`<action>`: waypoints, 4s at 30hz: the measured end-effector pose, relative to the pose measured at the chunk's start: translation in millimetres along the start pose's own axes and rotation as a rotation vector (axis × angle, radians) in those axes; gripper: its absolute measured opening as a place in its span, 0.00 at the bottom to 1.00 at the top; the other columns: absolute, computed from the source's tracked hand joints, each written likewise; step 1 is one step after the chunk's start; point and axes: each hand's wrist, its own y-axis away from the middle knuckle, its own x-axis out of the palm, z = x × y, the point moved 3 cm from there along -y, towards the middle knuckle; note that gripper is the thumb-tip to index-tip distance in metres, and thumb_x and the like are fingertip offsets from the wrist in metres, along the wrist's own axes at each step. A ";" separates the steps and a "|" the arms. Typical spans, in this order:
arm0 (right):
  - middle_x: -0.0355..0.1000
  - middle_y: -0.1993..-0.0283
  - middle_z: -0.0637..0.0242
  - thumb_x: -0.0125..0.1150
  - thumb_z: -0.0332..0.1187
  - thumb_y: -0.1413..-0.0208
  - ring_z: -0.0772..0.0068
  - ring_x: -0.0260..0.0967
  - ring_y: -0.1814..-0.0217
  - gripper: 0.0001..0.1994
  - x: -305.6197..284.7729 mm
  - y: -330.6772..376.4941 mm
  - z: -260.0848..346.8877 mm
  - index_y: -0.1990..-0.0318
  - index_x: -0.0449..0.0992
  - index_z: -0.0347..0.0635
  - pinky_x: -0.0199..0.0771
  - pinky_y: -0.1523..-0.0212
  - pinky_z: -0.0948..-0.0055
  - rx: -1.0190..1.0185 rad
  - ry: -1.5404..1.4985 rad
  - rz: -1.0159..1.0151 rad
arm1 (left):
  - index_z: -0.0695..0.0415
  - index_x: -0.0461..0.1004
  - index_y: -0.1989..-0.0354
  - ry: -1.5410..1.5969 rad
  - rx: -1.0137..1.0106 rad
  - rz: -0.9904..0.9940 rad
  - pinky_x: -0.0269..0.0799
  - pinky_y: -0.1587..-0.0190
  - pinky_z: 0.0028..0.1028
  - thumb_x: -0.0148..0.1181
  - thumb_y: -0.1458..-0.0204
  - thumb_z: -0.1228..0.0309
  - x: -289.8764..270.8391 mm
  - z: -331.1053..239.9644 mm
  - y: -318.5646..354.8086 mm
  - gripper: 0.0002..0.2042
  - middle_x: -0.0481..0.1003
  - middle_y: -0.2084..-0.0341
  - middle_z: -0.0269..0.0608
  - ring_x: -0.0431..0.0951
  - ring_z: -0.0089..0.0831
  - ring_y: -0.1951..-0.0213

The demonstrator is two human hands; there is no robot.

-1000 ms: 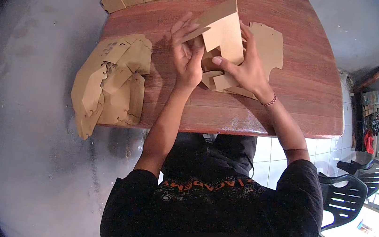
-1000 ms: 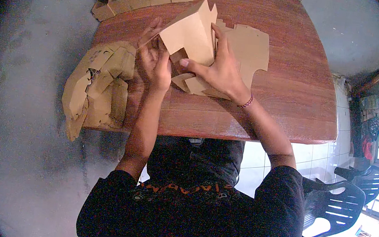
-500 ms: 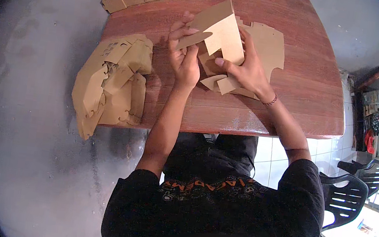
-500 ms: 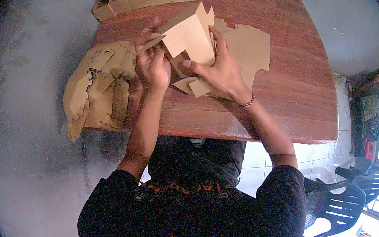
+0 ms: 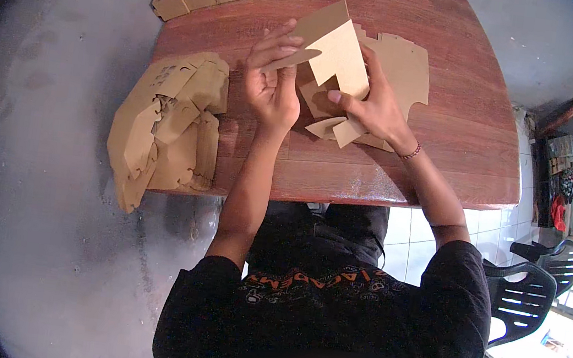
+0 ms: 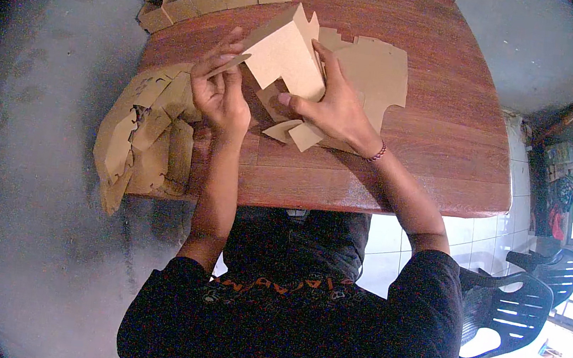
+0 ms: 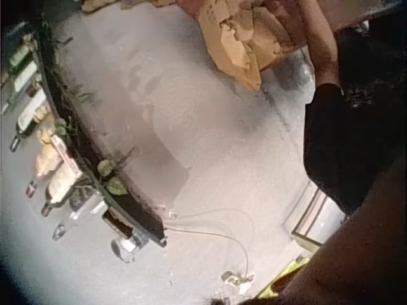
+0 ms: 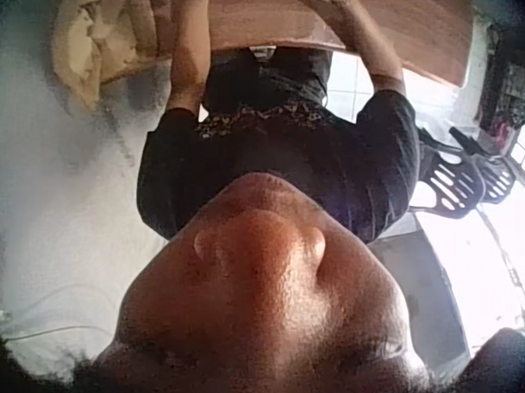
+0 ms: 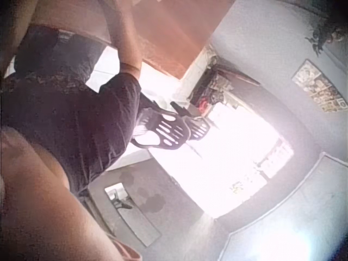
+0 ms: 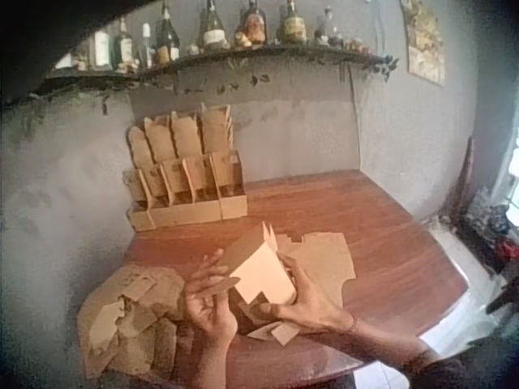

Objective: Assemble cardboard take-away containers by folding precut cardboard sheets.

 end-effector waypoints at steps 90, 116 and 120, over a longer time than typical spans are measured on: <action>0.65 0.36 0.50 0.75 0.28 0.55 0.56 0.64 0.32 0.39 -5.8 1.1 0.2 0.36 0.60 0.36 0.67 0.33 0.62 -0.195 -0.253 -0.239 | 0.43 0.83 0.73 -0.302 0.099 0.363 0.51 0.33 0.54 0.67 0.61 0.77 11.4 -22.2 -6.4 0.10 0.78 0.67 0.29 0.76 0.41 0.47; 0.62 0.33 0.51 0.75 0.28 0.55 0.52 0.62 0.32 0.26 -19.5 -3.2 0.0 0.48 0.69 0.40 0.71 0.38 0.58 -0.596 -0.033 -0.087 | 0.52 0.81 0.71 -0.395 0.099 0.380 0.63 0.39 0.55 0.73 0.66 0.69 7.2 -21.4 -8.3 0.11 0.68 0.52 0.49 0.66 0.60 0.40; 0.58 0.30 0.52 0.74 0.26 0.54 0.53 0.58 0.29 0.33 -12.2 -9.0 -20.3 0.40 0.63 0.41 0.65 0.33 0.57 -0.455 -0.254 -0.077 | 0.55 0.76 0.71 -0.346 0.046 0.279 0.64 0.39 0.55 0.73 0.63 0.68 5.6 -11.0 -2.1 0.12 0.68 0.53 0.50 0.65 0.61 0.39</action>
